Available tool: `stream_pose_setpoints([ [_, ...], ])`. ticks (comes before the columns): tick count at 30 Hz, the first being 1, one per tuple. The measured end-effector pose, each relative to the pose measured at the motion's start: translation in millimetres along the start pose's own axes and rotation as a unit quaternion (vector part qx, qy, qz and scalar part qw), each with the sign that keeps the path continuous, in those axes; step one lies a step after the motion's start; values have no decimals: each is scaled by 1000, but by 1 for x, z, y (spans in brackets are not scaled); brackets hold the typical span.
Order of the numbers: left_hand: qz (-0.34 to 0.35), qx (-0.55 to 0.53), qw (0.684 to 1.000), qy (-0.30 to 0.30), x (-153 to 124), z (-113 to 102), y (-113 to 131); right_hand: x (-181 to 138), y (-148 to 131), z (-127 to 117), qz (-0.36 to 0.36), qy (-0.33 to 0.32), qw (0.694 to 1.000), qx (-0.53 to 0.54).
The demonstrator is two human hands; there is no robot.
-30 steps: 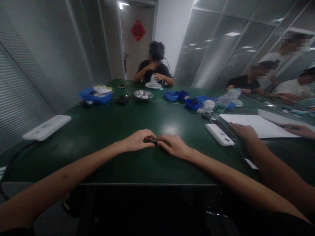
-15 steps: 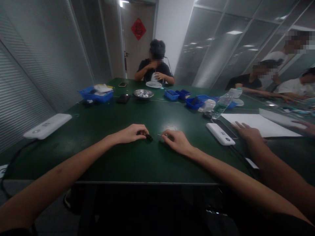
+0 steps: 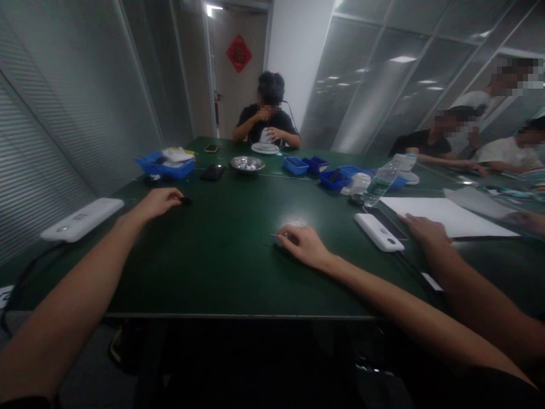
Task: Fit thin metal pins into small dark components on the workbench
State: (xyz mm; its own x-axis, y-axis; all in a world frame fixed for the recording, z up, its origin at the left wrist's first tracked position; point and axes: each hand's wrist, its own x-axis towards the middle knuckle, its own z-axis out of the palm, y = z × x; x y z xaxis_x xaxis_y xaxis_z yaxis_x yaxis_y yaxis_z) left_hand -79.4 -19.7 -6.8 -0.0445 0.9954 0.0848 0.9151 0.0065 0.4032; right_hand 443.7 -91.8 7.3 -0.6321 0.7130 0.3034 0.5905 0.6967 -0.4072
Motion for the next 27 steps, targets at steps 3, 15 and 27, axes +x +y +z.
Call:
stream_pose_setpoints([
  [3, -46, 39, 998, 29, -1, -10, -24, 0, 1, 1, -1, -3, 1000, -1],
  [15, -215, 61, 975, 7, -6, -30, -28, 1, 0, -1, -8, -3, 1000, 2],
  [27, -107, -28, 988, 111, -18, -32, 7, 2, 2, 1, 0, -9, 1000, -9],
])
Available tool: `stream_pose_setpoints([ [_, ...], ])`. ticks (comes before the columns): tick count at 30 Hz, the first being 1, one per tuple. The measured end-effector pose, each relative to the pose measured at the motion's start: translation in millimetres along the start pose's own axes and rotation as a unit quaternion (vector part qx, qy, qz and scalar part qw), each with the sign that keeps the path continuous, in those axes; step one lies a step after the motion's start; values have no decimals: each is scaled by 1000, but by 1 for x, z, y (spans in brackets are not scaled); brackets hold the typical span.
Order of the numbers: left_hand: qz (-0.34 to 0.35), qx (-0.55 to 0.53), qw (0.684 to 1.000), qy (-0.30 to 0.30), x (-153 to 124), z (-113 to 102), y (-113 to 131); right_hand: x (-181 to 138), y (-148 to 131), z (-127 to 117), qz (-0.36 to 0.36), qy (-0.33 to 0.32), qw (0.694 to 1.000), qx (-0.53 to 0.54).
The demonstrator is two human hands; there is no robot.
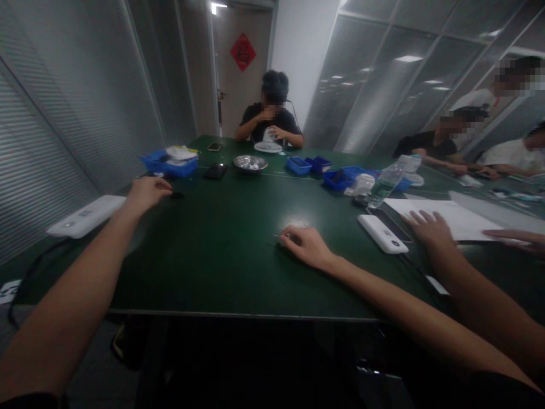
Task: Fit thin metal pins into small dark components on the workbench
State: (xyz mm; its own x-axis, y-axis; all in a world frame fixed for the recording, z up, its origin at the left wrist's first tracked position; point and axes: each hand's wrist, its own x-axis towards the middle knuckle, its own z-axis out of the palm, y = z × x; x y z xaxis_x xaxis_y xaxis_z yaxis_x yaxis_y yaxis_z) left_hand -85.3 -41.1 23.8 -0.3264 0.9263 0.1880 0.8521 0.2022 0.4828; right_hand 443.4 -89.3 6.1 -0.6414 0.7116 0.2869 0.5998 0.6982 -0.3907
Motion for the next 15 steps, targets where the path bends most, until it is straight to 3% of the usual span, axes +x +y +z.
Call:
stream_pose_setpoints([
  [10, -13, -58, 998, -12, 1, 4, -9, 0, -3, -2, -1, -3, 1000, 5],
  [15, -29, -49, 997, -52, 1, 1, -2, 0, -2, -2, -1, -6, 1000, 3],
])
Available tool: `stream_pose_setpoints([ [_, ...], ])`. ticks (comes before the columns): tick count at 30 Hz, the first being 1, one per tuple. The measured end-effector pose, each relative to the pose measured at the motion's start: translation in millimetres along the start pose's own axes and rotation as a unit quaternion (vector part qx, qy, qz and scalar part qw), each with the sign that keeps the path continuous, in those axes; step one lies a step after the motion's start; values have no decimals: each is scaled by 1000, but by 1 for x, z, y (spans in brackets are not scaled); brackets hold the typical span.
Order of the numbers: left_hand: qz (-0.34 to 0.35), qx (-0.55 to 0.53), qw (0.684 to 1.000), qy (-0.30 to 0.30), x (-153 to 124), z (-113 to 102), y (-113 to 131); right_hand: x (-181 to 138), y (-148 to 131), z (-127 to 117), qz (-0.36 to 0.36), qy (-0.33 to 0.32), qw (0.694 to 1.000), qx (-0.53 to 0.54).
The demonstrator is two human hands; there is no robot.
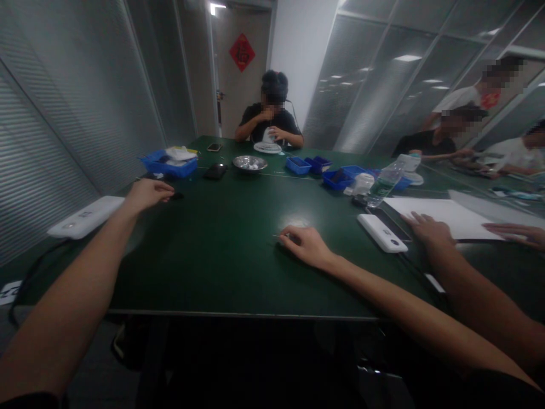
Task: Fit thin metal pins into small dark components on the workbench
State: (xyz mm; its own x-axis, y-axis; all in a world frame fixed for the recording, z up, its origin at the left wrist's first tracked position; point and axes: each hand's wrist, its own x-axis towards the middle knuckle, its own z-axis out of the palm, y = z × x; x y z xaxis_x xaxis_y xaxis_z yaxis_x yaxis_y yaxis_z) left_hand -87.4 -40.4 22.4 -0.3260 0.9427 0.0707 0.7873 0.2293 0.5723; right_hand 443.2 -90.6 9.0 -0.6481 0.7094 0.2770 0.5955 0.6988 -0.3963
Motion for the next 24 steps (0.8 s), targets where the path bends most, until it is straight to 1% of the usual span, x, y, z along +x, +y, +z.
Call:
stream_pose_setpoints([
  [2, -13, 12, 1000, -16, 0, -1, 3, 0, 0, 0, -1, -2, 1000, 3],
  [4, -10, 24, 999, -23, 0, -1, 4, 0, 1, 0, 0, -3, 1000, 3],
  [6, 16, 43, 999, -6, -1, 1, 4, 0, 1, 0, -1, -3, 1000, 1],
  [8, 51, 59, 997, 28, -2, 5, 3, 0, 1, 0, -3, -2, 1000, -2],
  [10, 68, 67, 994, 47, -3, 9, 2, 0, 0, 1, -4, -2, 1000, -3],
  [14, 52, 60, 996, 43, -4, 18, -2, 0, -1, 0, -5, -3, 1000, 0],
  [21, 43, 37, 995, 81, -3, 23, -7, 0, 0, 1, -2, -4, 1000, -1],
  [24, 14, 20, 996, 81, -2, 25, -7, 0, 0, 1, -2, 1, 1000, -1],
])
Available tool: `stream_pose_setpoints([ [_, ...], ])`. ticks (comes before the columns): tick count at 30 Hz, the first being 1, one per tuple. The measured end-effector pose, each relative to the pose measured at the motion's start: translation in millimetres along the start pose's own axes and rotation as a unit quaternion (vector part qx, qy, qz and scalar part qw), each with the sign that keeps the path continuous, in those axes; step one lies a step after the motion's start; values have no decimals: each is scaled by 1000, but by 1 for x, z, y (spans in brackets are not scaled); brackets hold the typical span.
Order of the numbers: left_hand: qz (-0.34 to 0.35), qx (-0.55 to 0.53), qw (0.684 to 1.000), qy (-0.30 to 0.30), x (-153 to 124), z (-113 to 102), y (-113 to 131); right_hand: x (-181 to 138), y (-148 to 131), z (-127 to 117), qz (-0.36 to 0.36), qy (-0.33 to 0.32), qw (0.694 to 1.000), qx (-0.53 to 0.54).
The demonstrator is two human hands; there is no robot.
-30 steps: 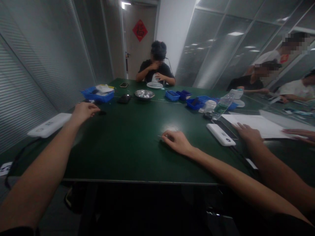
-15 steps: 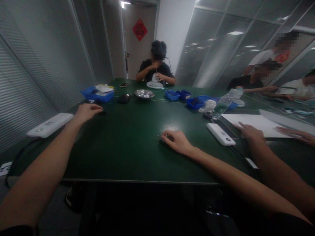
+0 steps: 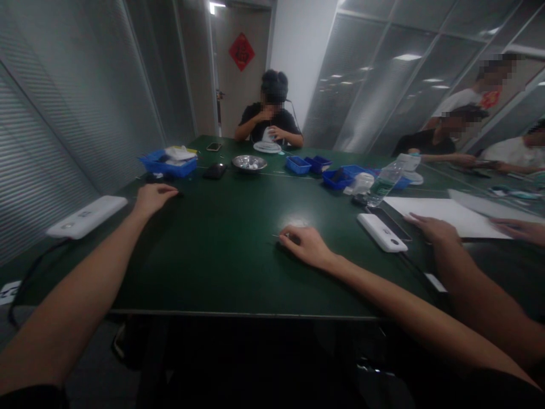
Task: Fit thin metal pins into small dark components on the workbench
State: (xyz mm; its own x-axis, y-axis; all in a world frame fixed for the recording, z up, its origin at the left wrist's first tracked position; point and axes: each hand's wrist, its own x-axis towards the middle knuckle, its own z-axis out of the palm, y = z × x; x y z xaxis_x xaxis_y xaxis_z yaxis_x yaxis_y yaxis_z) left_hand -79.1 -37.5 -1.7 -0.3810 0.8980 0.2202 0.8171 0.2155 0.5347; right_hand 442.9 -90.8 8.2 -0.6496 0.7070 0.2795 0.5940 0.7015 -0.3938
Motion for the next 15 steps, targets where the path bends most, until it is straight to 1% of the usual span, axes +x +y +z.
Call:
stream_pose_setpoints([
  [5, -64, -49, 997, -17, 4, 1, -2, 0, -1, -1, 0, -1, 1000, -2],
  [9, -98, -71, 992, -27, 9, 3, -3, 0, -2, -1, 3, -4, 1000, -3],
  [15, -115, -84, 990, -18, 17, 11, -2, 0, -3, -2, 8, -6, 1000, -6],
])
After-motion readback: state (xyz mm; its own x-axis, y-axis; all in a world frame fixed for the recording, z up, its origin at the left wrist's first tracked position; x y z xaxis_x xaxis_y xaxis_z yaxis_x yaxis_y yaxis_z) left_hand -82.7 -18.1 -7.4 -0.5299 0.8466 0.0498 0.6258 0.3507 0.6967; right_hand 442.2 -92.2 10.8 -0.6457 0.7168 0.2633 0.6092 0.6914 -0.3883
